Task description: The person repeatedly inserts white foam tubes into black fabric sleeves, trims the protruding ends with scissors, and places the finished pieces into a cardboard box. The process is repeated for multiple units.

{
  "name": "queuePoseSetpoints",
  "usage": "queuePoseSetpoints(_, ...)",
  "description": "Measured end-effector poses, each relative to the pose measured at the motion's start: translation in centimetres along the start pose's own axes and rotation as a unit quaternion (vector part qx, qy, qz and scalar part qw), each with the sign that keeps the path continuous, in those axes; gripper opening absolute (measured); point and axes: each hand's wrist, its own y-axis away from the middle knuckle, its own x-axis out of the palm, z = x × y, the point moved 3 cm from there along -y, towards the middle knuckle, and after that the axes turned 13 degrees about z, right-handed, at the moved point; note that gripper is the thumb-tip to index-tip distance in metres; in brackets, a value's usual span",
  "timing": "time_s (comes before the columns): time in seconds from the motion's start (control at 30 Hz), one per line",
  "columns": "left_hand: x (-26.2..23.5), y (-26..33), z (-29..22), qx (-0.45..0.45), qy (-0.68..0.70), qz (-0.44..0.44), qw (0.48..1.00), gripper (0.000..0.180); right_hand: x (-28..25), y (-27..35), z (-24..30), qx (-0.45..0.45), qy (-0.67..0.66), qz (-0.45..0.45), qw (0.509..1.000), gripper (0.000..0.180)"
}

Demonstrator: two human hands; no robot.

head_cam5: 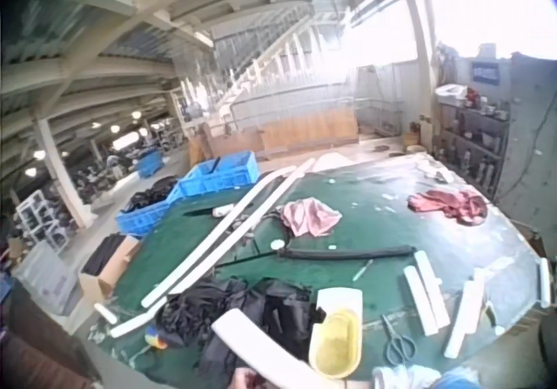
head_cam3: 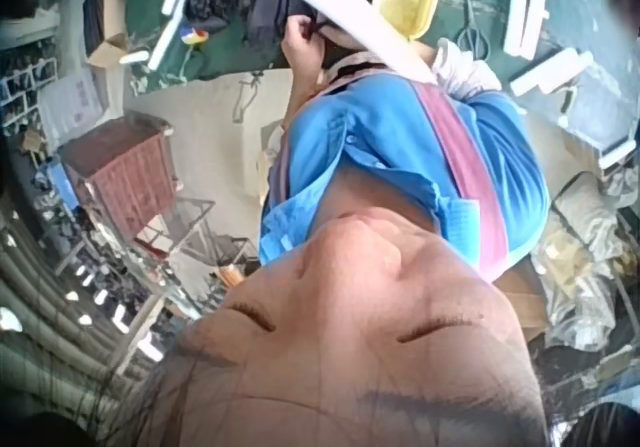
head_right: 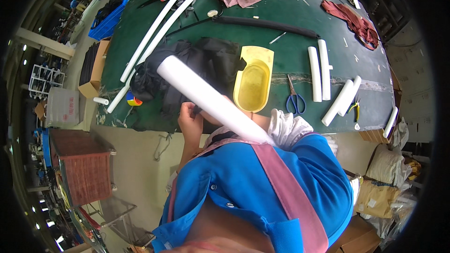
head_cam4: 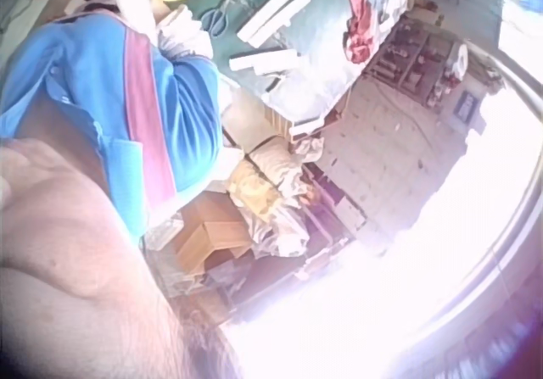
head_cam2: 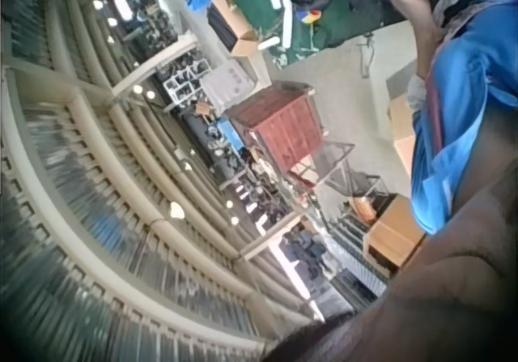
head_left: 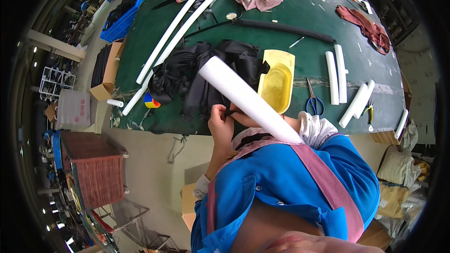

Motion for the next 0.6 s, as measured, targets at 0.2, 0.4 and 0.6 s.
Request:
queuePoseSetpoints(0.2, -3.7, -1.6, -0.4, -0.049, 0.164, -0.058, 0.984, 0.015, -7.2, -0.1, 7.8, 0.013, -0.601, 0.047, 0.797, 0.075)
queuePoseSetpoints(0.4, -11.4, -7.0, -4.5, 0.111, 0.091, -0.168, 0.975, 0.015, -7.7, 0.6, 12.7, 0.006, -0.398, 0.195, 0.896, 0.078)
queuePoseSetpoints(0.6, -10.4, -7.1, -10.0, 0.254, -0.131, -0.192, 0.939, 0.017, -6.2, -1.4, 12.0, 0.04, -0.26, 0.179, 0.948, 0.069)
